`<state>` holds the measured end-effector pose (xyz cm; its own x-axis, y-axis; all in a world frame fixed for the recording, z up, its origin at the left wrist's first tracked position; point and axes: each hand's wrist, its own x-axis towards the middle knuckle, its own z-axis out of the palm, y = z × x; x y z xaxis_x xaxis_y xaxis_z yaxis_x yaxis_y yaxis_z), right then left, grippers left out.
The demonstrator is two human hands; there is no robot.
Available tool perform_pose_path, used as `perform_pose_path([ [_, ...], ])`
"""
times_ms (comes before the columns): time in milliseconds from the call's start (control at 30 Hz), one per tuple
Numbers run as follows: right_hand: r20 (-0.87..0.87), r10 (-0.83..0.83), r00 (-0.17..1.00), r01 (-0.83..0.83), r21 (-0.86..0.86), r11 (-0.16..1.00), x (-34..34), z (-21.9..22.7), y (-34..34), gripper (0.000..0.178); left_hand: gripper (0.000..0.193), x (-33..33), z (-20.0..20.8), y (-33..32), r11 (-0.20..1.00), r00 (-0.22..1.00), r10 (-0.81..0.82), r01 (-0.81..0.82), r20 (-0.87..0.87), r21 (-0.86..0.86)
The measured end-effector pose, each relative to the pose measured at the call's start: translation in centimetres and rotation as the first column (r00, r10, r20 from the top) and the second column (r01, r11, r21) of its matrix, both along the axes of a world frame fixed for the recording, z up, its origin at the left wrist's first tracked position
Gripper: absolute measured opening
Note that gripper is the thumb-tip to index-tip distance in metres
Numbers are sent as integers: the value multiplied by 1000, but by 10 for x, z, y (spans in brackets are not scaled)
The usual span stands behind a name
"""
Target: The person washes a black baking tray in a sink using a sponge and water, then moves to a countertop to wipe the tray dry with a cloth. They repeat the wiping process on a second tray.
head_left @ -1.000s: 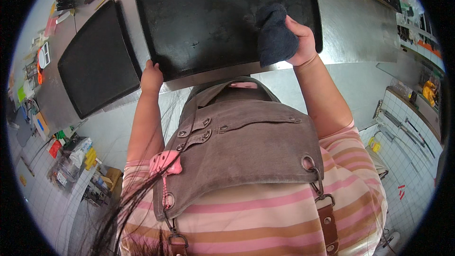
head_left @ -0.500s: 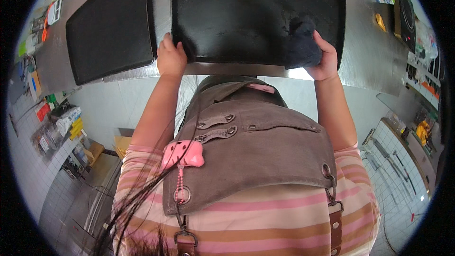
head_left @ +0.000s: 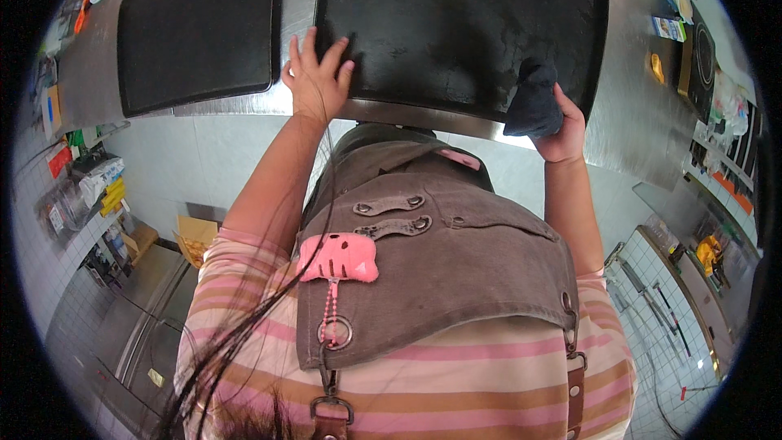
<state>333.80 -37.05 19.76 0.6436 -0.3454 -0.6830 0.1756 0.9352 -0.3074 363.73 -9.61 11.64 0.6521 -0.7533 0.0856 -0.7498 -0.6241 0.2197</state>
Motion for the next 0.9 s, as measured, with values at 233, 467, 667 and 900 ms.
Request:
perform_pose_path([
  [233, -68, 55, 996, -57, -21, 998, 16, -17, 12, 38, 31, 53, -26, 24, 965, 804, 249, -254, -540, 66],
  [467, -517, 82, 852, -412, -565, 715, 113, -65, 26, 43, 26, 54, -23, 34, 986, 801, 160, -152, -577, 62],
  [667, -626, -62, 777, -600, -708, -372, 251, -88, 50, 28, 28, 60, -11, 21, 957, 560, 286, -203, -777, 205],
  [900, -596, -212, 775, -520, -410, -750, 294, -113, 115, 22, 44, 48, -3, 19, 811, -18, 385, -471, -923, 348],
])
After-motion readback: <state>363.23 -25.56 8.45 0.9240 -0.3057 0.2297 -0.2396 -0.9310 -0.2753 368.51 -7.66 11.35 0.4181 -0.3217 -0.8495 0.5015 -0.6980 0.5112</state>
